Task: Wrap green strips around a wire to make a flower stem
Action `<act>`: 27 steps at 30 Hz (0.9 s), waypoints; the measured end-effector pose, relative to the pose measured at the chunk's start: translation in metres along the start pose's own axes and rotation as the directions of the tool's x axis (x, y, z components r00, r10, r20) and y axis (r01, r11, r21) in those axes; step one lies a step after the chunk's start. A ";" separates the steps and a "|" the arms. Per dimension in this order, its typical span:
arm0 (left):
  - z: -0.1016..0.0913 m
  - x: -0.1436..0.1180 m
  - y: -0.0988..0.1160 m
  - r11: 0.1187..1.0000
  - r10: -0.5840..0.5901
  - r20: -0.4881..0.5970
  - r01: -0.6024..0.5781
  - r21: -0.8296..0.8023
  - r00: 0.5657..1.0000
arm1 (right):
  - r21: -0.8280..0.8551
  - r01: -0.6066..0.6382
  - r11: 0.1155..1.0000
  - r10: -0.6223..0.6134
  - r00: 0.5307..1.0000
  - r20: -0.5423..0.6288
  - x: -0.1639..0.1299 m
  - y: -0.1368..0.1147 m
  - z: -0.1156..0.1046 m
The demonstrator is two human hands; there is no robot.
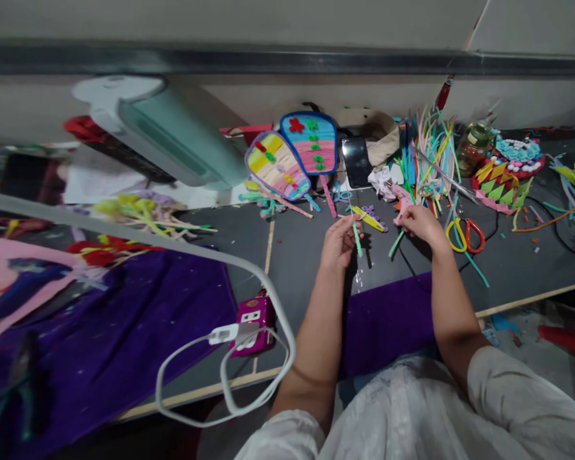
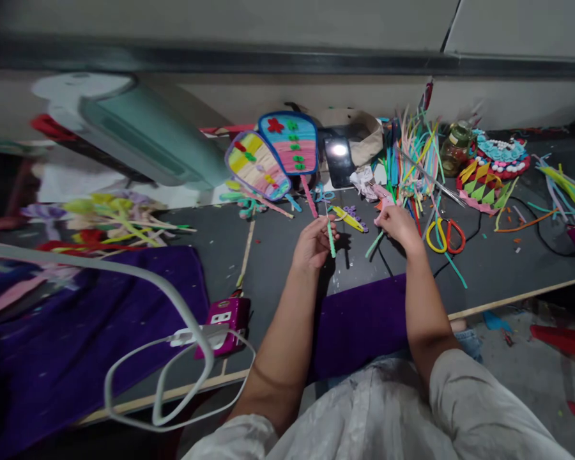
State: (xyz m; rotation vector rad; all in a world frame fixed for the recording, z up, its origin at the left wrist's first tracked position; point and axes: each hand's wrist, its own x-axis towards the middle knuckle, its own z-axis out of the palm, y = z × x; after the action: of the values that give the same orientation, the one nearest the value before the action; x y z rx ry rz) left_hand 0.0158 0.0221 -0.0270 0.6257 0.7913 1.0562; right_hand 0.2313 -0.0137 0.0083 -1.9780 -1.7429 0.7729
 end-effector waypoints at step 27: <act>0.004 -0.004 0.006 0.995 0.086 0.010 -0.085 -0.053 0.996 | 0.932 0.057 0.357 -0.718 0.655 0.235 -0.024 -0.042 0.020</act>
State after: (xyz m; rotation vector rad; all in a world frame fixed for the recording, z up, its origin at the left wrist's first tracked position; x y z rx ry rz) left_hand 0.0149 0.0205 -0.0185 0.6247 0.7292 1.1469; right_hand 0.1845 -0.0322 0.0228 -0.4746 -1.4757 1.8029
